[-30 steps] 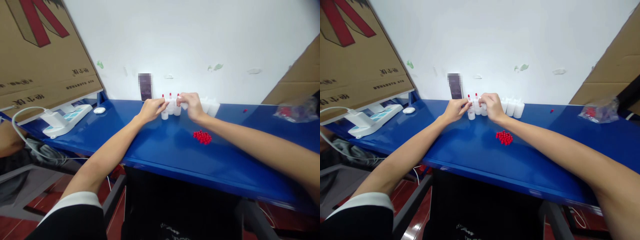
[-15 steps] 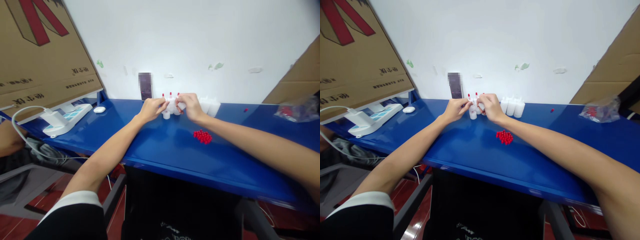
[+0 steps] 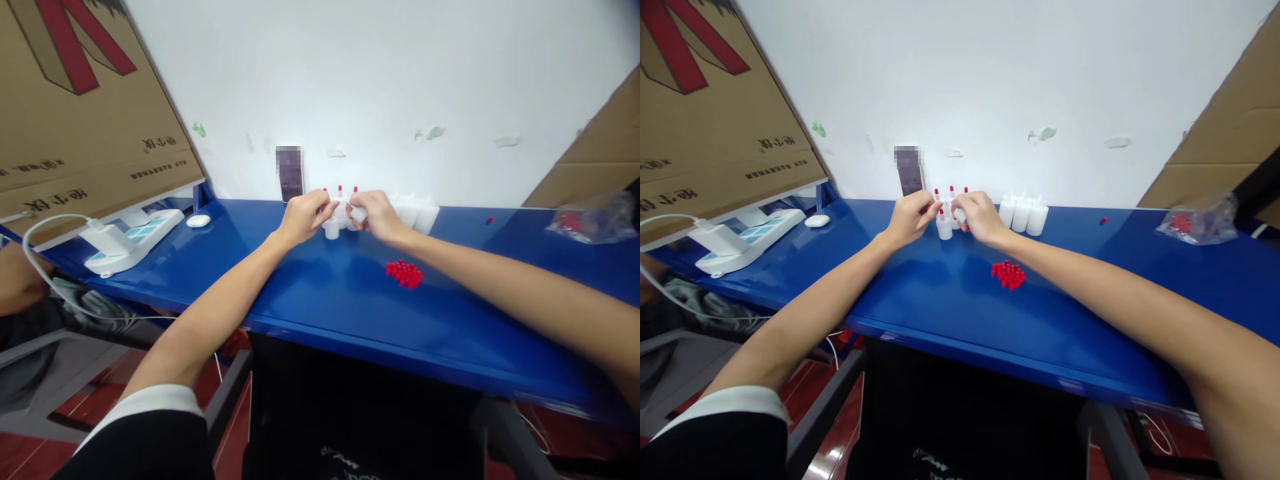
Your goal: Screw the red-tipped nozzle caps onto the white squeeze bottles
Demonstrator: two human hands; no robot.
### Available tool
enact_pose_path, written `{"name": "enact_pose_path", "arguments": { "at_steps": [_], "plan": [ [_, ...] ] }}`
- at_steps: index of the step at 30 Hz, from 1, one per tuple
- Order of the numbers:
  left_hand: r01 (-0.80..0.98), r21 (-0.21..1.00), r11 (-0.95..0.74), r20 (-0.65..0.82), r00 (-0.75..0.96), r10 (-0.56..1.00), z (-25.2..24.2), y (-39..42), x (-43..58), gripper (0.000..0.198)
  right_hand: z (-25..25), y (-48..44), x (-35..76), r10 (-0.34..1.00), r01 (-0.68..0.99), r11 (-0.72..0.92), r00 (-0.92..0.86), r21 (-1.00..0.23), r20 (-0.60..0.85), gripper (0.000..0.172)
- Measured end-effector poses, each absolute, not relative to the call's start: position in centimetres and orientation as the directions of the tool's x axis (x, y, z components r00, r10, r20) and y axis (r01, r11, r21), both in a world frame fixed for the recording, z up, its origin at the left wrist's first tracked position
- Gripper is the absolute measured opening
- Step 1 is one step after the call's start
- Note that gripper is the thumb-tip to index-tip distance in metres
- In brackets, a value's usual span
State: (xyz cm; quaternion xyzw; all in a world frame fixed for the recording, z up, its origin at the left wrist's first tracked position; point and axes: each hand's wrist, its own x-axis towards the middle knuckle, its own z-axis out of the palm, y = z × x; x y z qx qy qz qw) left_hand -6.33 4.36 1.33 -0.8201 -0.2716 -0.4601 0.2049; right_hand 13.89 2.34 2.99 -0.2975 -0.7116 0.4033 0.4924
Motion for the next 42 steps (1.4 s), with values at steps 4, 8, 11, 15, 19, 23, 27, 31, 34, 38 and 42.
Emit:
{"name": "enact_pose_path", "arguments": {
  "at_steps": [4,8,11,15,19,23,27,31,34,38,42],
  "plan": [
    [0.62,-0.033,-0.784,0.855,0.424,0.299,1.3,4.0,-5.9,0.052,2.7,2.7,13.9,0.791,0.016,0.528,-0.372,-0.849,0.485,0.028],
    [0.594,-0.009,-0.805,0.827,0.457,0.328,1.3,3.5,-5.5,0.053,2.9,2.7,14.1,0.777,-0.032,0.473,-0.456,-0.88,0.434,0.024],
    [0.59,0.002,-0.808,0.813,0.469,0.345,1.4,3.2,-5.3,0.053,3.2,2.5,14.2,0.752,-0.047,0.428,-0.536,-0.903,0.384,0.018],
    [0.586,0.041,-0.809,0.807,0.458,0.373,1.4,3.0,-5.2,0.054,3.4,2.5,14.4,0.716,-0.043,0.432,-0.591,-0.901,0.371,0.015],
    [0.565,0.109,-0.818,0.801,0.437,0.409,1.3,2.7,-4.8,0.061,3.4,2.4,14.4,0.706,-0.062,0.469,-0.573,-0.881,0.416,0.019],
    [0.512,0.188,-0.838,0.819,0.389,0.422,1.2,2.3,-4.2,0.065,3.4,2.0,14.1,0.7,-0.059,0.492,-0.566,-0.868,0.435,0.022],
    [0.471,0.266,-0.841,0.828,0.334,0.449,1.0,2.1,-3.6,0.067,3.4,1.8,14.0,0.734,-0.028,0.499,-0.518,-0.866,0.439,0.017],
    [0.437,0.42,-0.795,0.794,0.247,0.555,0.7,1.9,-3.0,0.07,3.4,1.4,14.1,0.743,0.003,0.539,-0.471,-0.842,0.475,0.012],
    [0.354,0.546,-0.759,0.735,0.233,0.637,0.7,1.8,-2.5,0.071,3.4,0.9,14.3,0.7,0.046,0.623,-0.478,-0.781,0.53,0.02],
    [0.205,0.658,-0.725,0.671,0.276,0.688,0.9,1.9,-2.1,0.07,3.5,0.5,14.5,0.62,0.104,0.733,-0.509,-0.672,0.597,0.032],
    [0.106,0.787,-0.608,0.553,0.319,0.77,1.1,2.3,-1.9,0.071,3.6,1.1,14.7,0.557,0.11,0.788,-0.548,-0.606,0.624,0.03]
  ]
}}
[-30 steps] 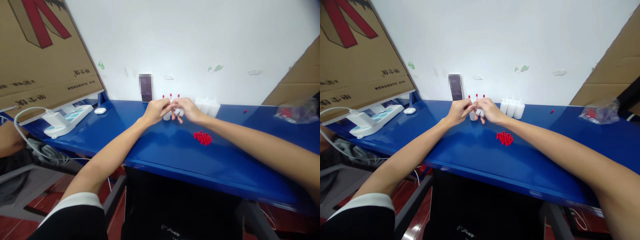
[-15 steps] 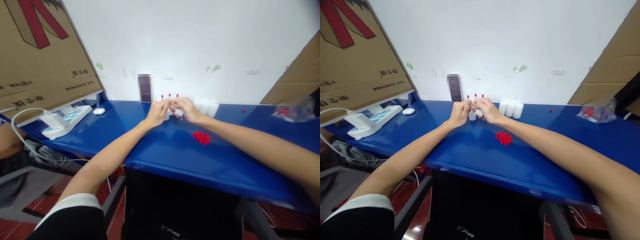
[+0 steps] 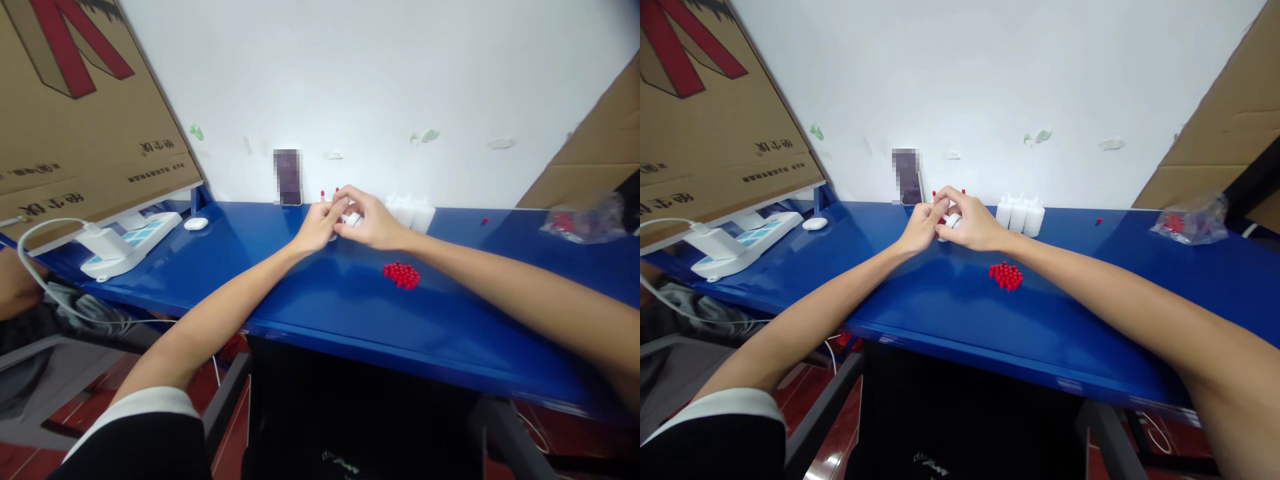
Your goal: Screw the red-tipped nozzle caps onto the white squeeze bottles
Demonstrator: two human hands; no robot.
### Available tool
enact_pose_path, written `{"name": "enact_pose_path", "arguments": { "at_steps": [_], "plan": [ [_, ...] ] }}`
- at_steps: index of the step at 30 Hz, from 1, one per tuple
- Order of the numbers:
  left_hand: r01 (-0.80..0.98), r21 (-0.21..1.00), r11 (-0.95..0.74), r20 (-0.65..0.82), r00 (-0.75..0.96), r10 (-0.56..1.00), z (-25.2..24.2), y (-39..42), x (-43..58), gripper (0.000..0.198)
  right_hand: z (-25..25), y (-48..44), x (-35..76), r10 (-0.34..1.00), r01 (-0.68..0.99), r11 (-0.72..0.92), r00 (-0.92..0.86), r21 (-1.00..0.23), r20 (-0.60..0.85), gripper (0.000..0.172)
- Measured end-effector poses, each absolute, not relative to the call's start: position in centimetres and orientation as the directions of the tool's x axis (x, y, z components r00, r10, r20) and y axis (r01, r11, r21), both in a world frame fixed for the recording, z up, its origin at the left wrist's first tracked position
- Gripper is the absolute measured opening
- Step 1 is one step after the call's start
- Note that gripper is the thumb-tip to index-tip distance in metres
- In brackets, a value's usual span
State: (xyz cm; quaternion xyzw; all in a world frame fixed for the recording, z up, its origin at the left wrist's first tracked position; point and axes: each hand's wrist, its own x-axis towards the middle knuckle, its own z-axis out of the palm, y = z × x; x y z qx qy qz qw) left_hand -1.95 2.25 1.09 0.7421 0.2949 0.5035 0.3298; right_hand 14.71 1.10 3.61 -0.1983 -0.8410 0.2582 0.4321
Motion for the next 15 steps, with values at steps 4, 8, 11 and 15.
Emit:
{"name": "enact_pose_path", "arguments": {
  "at_steps": [4,8,11,15],
  "plan": [
    [0.047,0.851,-0.523,0.465,0.395,0.793,1.29,2.42,-1.87,0.073,3.78,1.67,14.66,0.503,0.089,0.837,-0.512,-0.539,0.697,0.019],
    [0.072,0.853,-0.517,0.442,0.427,0.789,1.36,2.36,-1.74,0.072,4.11,1.5,14.59,0.5,0.074,0.849,-0.434,-0.524,0.749,0.01],
    [0.13,0.814,-0.567,0.484,0.388,0.784,1.5,2.19,-1.78,0.072,4.4,1.37,14.76,0.612,0.09,0.773,-0.366,-0.628,0.701,0.006],
    [0.257,0.613,-0.747,0.714,0.224,0.663,2.03,1.48,-1.89,0.069,4.59,2.01,15.09,0.73,0.109,0.668,-0.286,-0.736,0.62,0.009]
  ]
}}
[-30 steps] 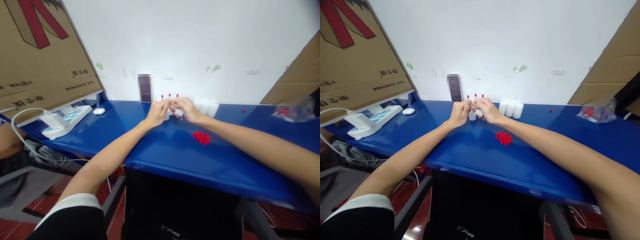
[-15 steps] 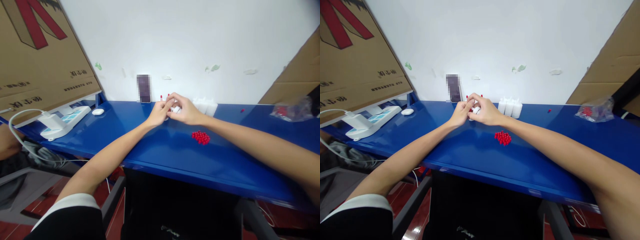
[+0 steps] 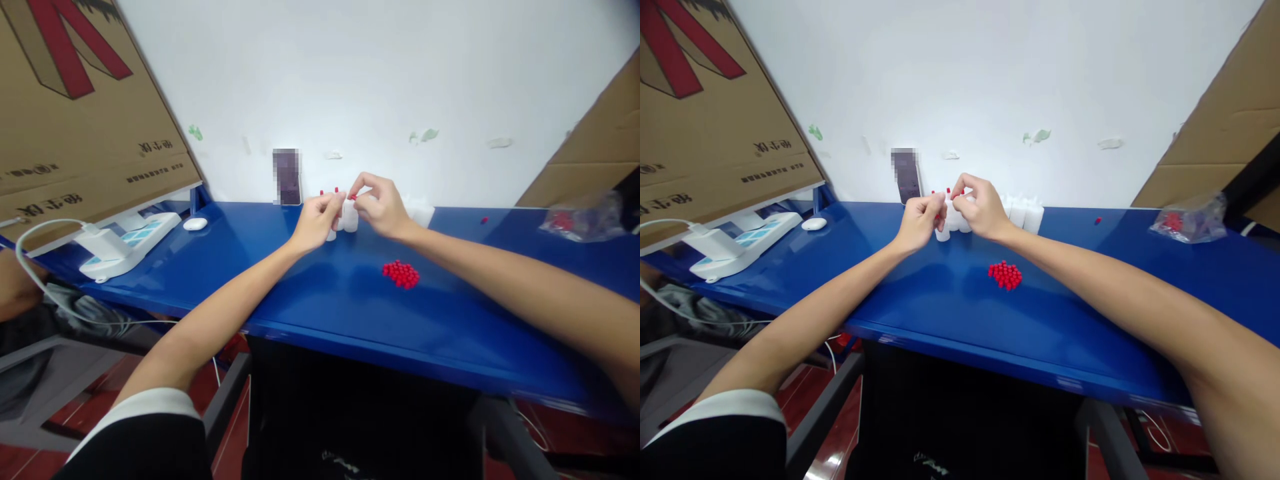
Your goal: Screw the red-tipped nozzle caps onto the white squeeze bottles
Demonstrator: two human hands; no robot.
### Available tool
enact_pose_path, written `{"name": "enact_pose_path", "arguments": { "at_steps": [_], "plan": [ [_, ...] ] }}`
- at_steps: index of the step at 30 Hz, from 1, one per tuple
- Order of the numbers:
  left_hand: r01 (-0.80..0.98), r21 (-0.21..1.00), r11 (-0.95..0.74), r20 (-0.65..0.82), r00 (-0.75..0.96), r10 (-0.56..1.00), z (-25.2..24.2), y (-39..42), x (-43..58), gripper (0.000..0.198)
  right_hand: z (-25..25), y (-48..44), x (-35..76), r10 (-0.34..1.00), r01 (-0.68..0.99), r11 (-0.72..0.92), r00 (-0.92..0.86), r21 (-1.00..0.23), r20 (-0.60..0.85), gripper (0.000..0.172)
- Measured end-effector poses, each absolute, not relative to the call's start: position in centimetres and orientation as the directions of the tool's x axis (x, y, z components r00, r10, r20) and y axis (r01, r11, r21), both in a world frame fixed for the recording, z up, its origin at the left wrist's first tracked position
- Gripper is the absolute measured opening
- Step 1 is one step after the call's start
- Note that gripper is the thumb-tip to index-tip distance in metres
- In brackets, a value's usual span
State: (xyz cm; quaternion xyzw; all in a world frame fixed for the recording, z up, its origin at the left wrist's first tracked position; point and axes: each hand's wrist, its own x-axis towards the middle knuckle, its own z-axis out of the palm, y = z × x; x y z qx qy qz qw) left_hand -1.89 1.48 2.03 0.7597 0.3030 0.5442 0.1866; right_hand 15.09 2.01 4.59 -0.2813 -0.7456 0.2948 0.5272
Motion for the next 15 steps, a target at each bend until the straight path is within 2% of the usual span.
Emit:
{"name": "enact_pose_path", "arguments": {
  "at_steps": [2,4,9,12,15],
  "plan": [
    [0.339,0.45,-0.826,0.836,0.164,0.523,2.3,0.9,-1.8,0.068,4.5,2.5,15.1,0.763,0.064,0.617,-0.293,-0.785,0.576,0.011],
    [0.378,0.359,-0.853,0.886,0.149,0.439,2.4,0.5,-1.6,0.066,4.2,3.0,15.0,0.794,0.01,0.55,-0.317,-0.835,0.519,0.016],
    [0.36,0.394,-0.846,0.874,0.139,0.466,2.2,0.7,-1.7,0.062,3.9,2.9,14.6,0.774,-0.044,0.475,-0.455,-0.879,0.441,0.037],
    [0.338,0.419,-0.843,0.861,0.147,0.487,2.4,1.0,-2.4,0.06,4.0,2.5,14.5,0.711,-0.032,0.507,-0.55,-0.862,0.438,0.047],
    [0.315,0.44,-0.841,0.846,0.168,0.506,2.8,1.1,-2.9,0.061,4.1,2.3,14.4,0.696,-0.006,0.529,-0.569,-0.848,0.438,0.051]
  ]
}}
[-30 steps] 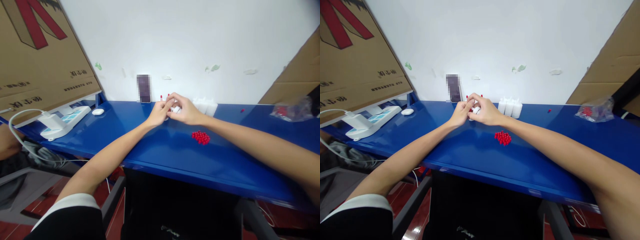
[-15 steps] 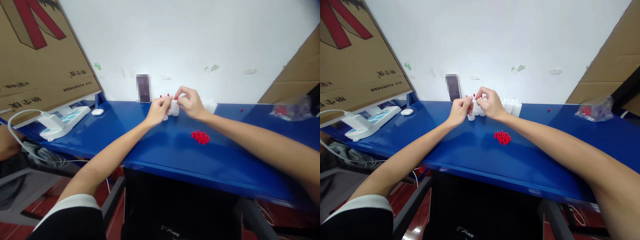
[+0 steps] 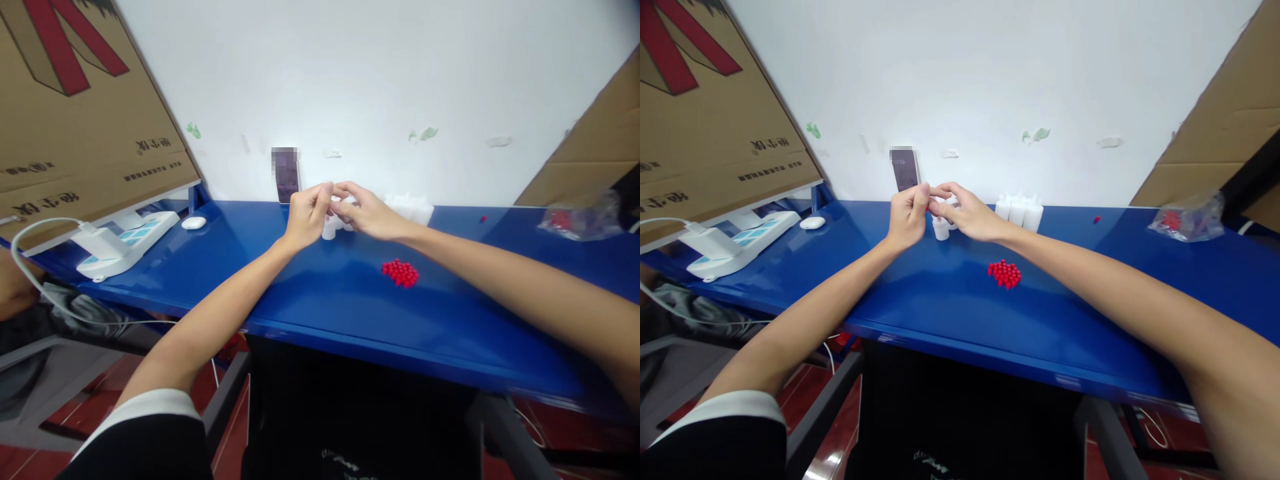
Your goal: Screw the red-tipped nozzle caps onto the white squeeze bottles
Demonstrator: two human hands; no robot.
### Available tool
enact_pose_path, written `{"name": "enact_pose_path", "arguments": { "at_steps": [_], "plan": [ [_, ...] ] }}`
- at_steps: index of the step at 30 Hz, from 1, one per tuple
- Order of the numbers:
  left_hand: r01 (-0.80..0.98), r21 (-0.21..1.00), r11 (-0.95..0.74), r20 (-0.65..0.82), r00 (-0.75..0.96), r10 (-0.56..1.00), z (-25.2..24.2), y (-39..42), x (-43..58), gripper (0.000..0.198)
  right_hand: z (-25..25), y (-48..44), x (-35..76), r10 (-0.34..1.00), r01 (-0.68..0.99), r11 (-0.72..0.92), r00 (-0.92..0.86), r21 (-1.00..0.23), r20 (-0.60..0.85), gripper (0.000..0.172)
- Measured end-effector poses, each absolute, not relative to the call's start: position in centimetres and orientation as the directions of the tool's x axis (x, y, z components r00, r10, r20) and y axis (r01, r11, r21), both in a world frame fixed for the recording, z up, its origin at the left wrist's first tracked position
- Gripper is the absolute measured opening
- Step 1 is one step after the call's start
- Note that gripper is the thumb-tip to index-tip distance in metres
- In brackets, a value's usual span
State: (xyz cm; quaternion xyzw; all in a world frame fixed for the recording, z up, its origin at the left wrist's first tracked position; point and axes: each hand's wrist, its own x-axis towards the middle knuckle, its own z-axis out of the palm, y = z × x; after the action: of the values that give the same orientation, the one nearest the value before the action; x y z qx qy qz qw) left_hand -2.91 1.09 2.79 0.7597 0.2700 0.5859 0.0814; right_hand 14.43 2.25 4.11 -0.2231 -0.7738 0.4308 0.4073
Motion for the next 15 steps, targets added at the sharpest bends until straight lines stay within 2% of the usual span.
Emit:
{"name": "enact_pose_path", "arguments": {
  "at_steps": [5,10,13,15],
  "plan": [
    [0.313,0.435,-0.844,0.846,0.178,0.502,2.8,1.1,-2.9,0.062,3.9,1.9,14.4,0.746,0.095,0.482,-0.566,-0.871,0.351,0.065],
    [0.296,0.455,-0.84,0.833,0.192,0.519,2.0,1.7,-2.7,0.061,3.9,1.2,14.2,0.73,0.138,0.55,-0.559,-0.824,0.393,0.076],
    [0.325,0.472,-0.819,0.842,0.109,0.528,1.8,2.3,-3.0,0.061,4.1,1.0,14.2,0.75,0.235,0.554,-0.557,-0.798,0.357,0.078],
    [0.368,0.465,-0.806,0.862,0.019,0.506,2.0,2.7,-3.6,0.061,4.5,1.0,14.4,0.757,0.338,0.567,-0.573,-0.751,0.314,0.073]
  ]
}}
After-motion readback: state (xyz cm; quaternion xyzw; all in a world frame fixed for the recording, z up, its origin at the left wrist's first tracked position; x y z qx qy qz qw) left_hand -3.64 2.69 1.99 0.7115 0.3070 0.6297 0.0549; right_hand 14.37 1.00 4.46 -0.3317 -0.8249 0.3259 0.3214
